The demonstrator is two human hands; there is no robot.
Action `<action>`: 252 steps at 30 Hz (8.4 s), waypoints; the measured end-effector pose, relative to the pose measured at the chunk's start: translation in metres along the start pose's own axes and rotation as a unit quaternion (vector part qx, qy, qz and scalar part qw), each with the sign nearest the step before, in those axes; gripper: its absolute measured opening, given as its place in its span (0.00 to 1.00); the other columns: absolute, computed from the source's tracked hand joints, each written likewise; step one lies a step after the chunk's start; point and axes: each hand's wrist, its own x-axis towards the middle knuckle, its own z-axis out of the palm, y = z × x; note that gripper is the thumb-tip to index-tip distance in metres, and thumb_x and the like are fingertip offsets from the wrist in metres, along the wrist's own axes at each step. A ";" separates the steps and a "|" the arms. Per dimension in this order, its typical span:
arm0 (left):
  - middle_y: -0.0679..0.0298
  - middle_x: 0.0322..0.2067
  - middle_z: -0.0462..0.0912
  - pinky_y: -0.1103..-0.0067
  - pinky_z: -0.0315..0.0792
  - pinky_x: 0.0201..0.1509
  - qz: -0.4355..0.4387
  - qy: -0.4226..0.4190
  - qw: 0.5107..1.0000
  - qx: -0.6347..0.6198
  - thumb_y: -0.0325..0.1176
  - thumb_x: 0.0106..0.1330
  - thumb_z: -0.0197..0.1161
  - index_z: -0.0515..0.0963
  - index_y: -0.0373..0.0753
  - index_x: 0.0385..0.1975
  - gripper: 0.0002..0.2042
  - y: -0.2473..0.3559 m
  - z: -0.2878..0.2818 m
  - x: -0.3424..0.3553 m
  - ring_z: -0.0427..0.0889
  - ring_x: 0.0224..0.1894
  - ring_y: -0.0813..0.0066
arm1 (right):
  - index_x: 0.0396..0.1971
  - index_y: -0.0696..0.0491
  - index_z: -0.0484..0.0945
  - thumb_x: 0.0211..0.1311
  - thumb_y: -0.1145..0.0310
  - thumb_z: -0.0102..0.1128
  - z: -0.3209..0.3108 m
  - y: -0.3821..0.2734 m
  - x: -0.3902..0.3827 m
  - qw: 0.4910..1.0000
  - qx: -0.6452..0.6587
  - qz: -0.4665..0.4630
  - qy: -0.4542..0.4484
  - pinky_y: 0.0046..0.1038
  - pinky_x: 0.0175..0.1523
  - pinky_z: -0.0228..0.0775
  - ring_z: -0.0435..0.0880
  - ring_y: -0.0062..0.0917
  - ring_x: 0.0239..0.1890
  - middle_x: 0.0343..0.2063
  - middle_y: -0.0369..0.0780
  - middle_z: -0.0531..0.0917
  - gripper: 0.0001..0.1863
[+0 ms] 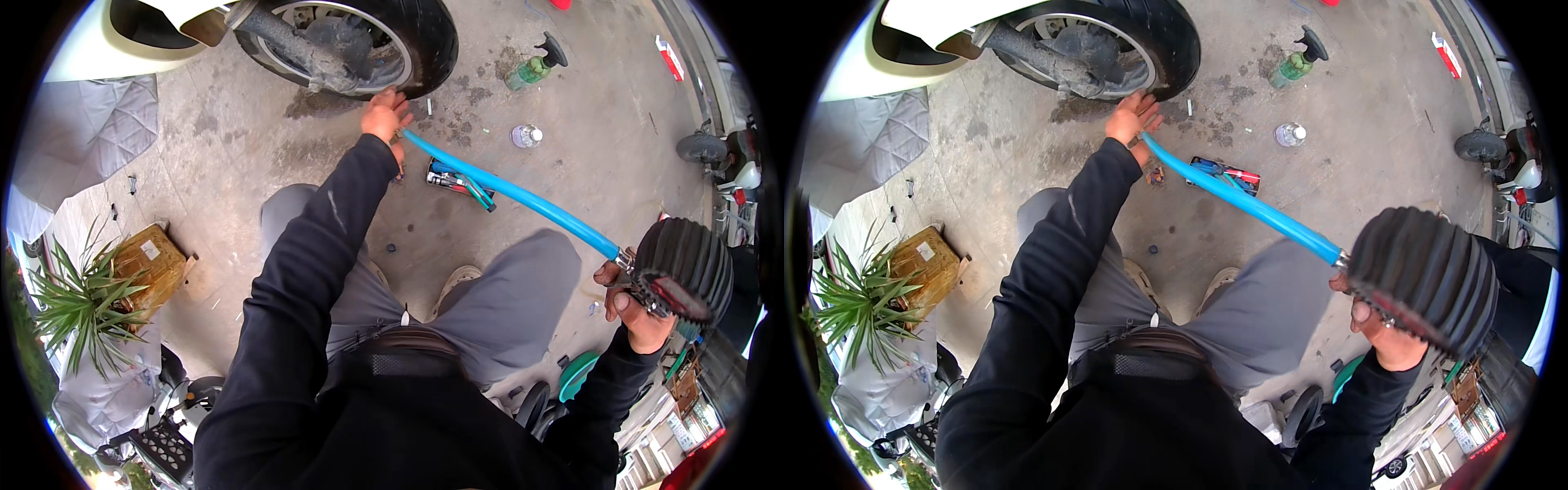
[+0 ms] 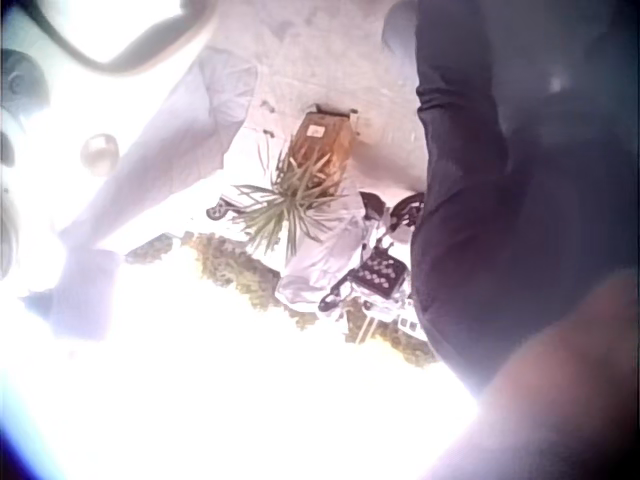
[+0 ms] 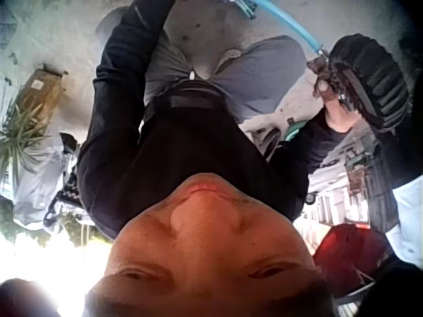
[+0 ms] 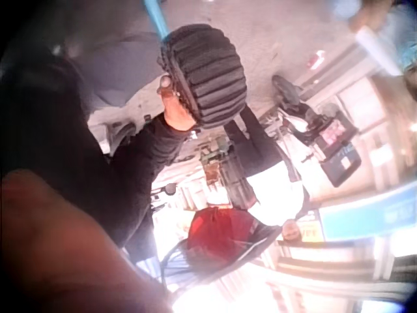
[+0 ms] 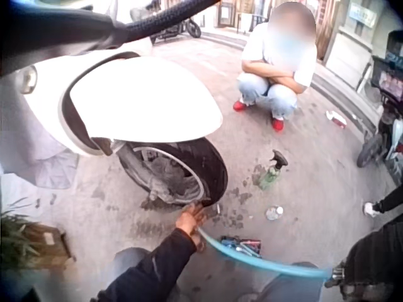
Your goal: The person removes the valve cap from a motorcycle tire, applies sealant from a can into the valve stem, and then uses a tire lever to pry the tire bead. Finally, they attach an air hose to the valve to inflate the tire.
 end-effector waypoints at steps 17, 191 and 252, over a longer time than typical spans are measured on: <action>0.53 0.47 0.85 0.72 0.80 0.43 -0.031 0.022 0.965 0.260 0.40 0.76 0.58 0.76 0.33 0.51 0.15 0.087 -0.094 0.023 0.84 0.40 0.66 | 0.58 0.58 0.79 0.52 0.80 0.59 0.185 -0.012 0.113 0.937 0.122 -0.210 -0.251 0.34 0.51 0.78 0.88 0.43 0.46 0.46 0.51 0.86 0.28; 0.51 0.62 0.78 0.70 0.68 0.68 0.338 -0.203 0.615 0.683 0.32 0.76 0.57 0.71 0.47 0.69 0.22 0.103 -0.096 0.100 0.78 0.64 0.58 | 0.43 0.51 0.79 0.68 0.54 0.69 0.252 0.049 0.153 0.823 0.411 0.173 -0.352 0.19 0.19 0.54 0.62 0.09 0.16 0.19 0.26 0.70 0.17; 0.50 0.63 0.76 0.69 0.64 0.70 0.328 -0.209 0.625 0.677 0.33 0.78 0.55 0.69 0.46 0.70 0.22 0.102 -0.098 0.101 0.74 0.67 0.55 | 0.41 0.51 0.79 0.67 0.54 0.70 0.251 0.043 0.153 0.848 0.402 0.127 -0.321 0.19 0.17 0.51 0.60 0.08 0.14 0.16 0.24 0.67 0.16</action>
